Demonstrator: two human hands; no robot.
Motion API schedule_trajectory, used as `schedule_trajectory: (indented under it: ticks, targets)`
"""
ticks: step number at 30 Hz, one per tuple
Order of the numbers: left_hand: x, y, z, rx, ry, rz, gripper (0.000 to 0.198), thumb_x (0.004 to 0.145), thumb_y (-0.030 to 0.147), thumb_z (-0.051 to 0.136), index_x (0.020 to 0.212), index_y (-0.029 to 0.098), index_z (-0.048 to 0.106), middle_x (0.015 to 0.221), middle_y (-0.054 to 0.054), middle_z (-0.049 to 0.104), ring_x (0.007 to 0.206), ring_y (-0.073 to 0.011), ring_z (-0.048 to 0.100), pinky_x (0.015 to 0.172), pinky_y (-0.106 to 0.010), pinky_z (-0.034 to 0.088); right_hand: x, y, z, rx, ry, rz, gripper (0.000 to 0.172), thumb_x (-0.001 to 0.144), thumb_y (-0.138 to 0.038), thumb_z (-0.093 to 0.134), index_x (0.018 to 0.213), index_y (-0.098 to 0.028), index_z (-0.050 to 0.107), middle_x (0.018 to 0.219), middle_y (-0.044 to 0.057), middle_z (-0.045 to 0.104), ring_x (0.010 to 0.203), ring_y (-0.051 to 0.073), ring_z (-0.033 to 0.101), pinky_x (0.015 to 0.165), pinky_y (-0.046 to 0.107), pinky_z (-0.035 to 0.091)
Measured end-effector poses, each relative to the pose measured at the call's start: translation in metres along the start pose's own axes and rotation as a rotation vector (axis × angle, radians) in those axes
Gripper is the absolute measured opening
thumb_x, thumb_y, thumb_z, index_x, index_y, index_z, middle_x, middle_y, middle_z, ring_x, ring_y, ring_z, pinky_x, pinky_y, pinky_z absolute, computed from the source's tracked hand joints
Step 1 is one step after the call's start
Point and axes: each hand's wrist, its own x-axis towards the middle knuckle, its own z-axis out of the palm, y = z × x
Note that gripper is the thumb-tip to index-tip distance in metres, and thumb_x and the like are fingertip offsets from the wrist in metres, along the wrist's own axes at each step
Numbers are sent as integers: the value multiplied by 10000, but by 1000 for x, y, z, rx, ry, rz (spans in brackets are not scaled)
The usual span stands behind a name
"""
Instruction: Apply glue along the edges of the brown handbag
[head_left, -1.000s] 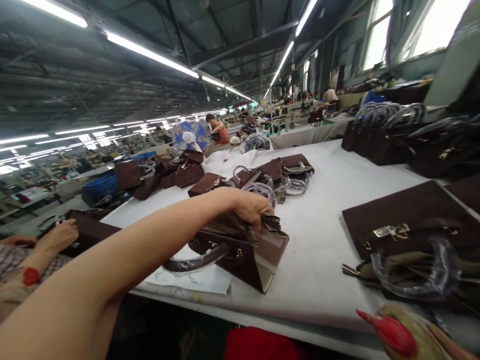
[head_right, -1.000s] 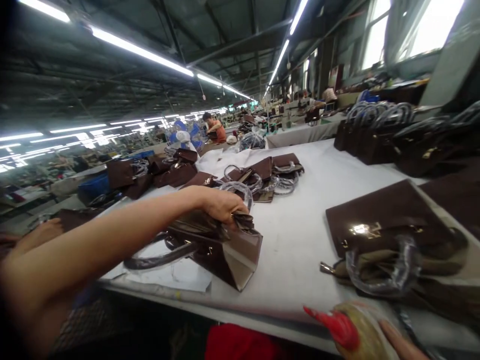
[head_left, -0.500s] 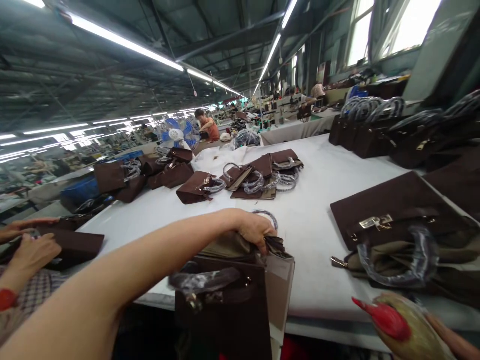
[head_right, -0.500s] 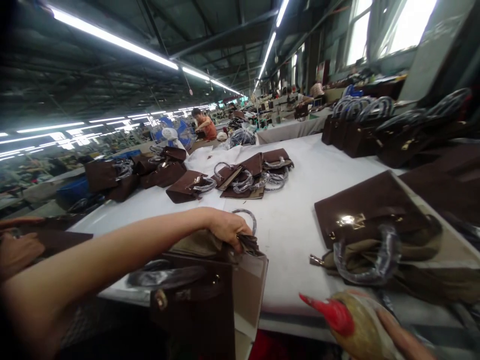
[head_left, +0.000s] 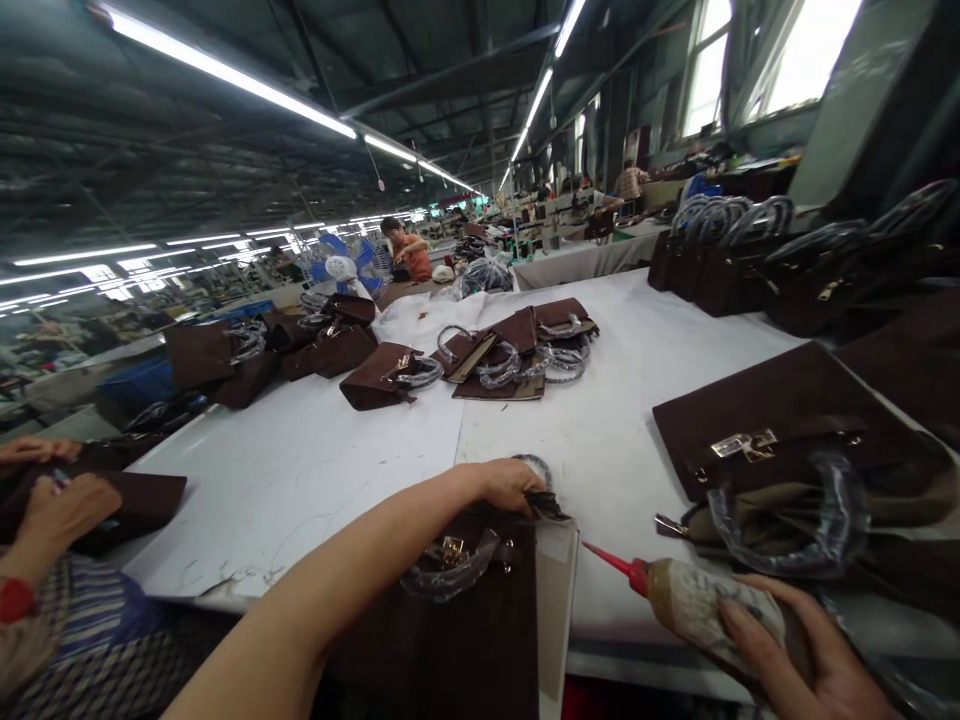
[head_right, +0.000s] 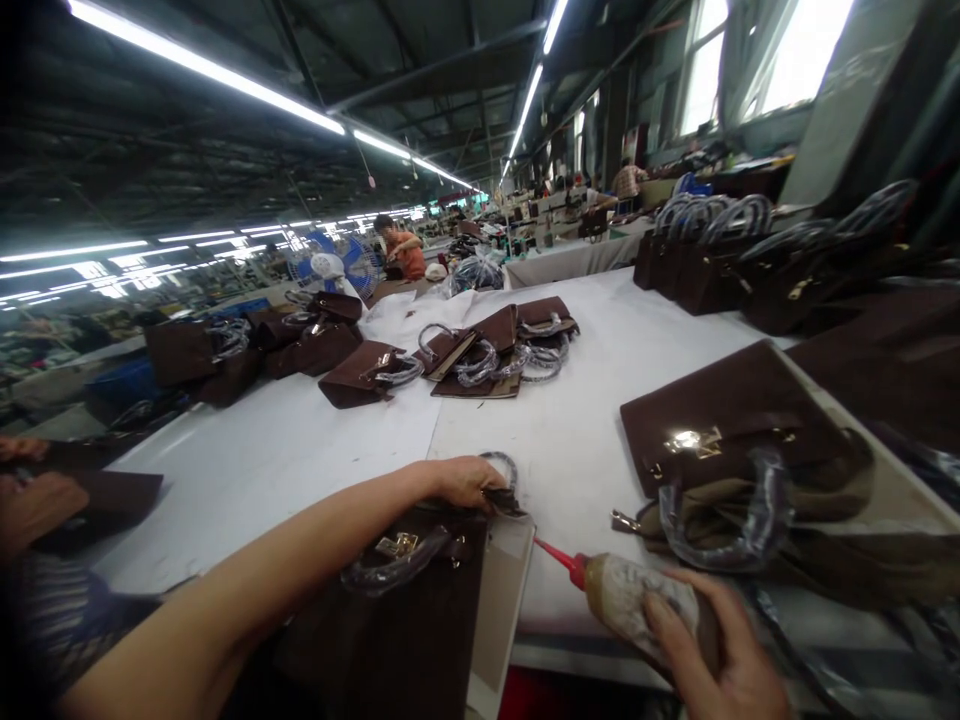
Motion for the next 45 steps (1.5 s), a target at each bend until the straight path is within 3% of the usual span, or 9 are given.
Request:
schedule_trajectory:
  ticks: [3, 7, 12, 16, 21, 24, 27, 33, 45]
  targets:
    - [-1, -5, 5, -64, 9, 16, 267, 832, 127, 733, 1088, 202, 753, 998, -2, 759, 925, -163, 682, 788, -206, 494, 5, -6, 11, -151, 18, -181, 375, 816, -604, 633, 920, -247, 682, 912, 62, 756, 831, 276, 733, 719, 327, 605]
    - [-6, -11, 8, -154, -3, 44, 305, 796, 77, 752, 1073, 203, 750, 977, 16, 757, 902, -156, 678, 772, -202, 497, 9, -4, 22, -154, -8, -347, 309, 883, -554, 615, 959, -257, 660, 920, 37, 731, 799, 243, 721, 708, 303, 586]
    - [-10, -16, 14, -211, 8, 52, 254, 795, 75, 764, 1034, 157, 741, 934, -3, 743, 856, -155, 664, 744, -204, 485, 11, 9, 28, -118, 25, -327, 304, 918, -544, 599, 1003, -258, 659, 930, 44, 712, 813, 259, 706, 768, 345, 578]
    - [-11, -17, 15, -218, 31, 57, 242, 777, 62, 771, 1000, 154, 742, 896, 3, 730, 835, -152, 650, 736, -204, 467, 19, 17, 32, -158, -25, -416, 302, 918, -538, 620, 1004, -251, 659, 955, 48, 717, 811, 254, 709, 747, 334, 573]
    - [-11, -17, 18, -238, 45, 59, 231, 778, 40, 754, 982, 147, 745, 891, -1, 730, 836, -149, 644, 729, -201, 461, 15, 13, 38, -126, -21, -415, 308, 967, -550, 561, 1020, -254, 624, 975, 48, 689, 863, 247, 695, 803, 333, 549]
    - [-11, -18, 21, -251, 53, 56, 242, 772, 31, 755, 982, 152, 745, 891, 4, 730, 836, -146, 641, 735, -201, 457, 8, 10, 36, -115, -92, -436, 295, 985, -538, 544, 1032, -256, 615, 1002, 52, 682, 906, 248, 690, 844, 333, 543]
    - [-11, -20, 22, -270, 58, 52, 246, 764, 27, 754, 970, 161, 749, 873, 16, 726, 829, -144, 639, 741, -204, 455, 9, 11, 34, -97, -142, -552, 245, 986, -493, 563, 1036, -259, 613, 938, 41, 671, 820, 226, 685, 785, 313, 559]
    - [-11, -22, 25, -338, 49, 44, 286, 763, 41, 754, 1022, 161, 751, 893, 17, 735, 846, -144, 652, 787, -210, 477, 24, 10, 34, -111, -105, -694, 161, 969, -384, 599, 1056, -250, 618, 905, 46, 647, 759, 225, 667, 705, 331, 561]
    - [-5, -29, 27, -439, 24, 45, 309, 726, 18, 745, 997, 166, 751, 891, 24, 740, 830, -142, 659, 810, -226, 506, 35, -3, 30, -139, -120, -756, 113, 961, -312, 588, 1052, -245, 581, 887, 50, 658, 755, 229, 686, 692, 353, 576]
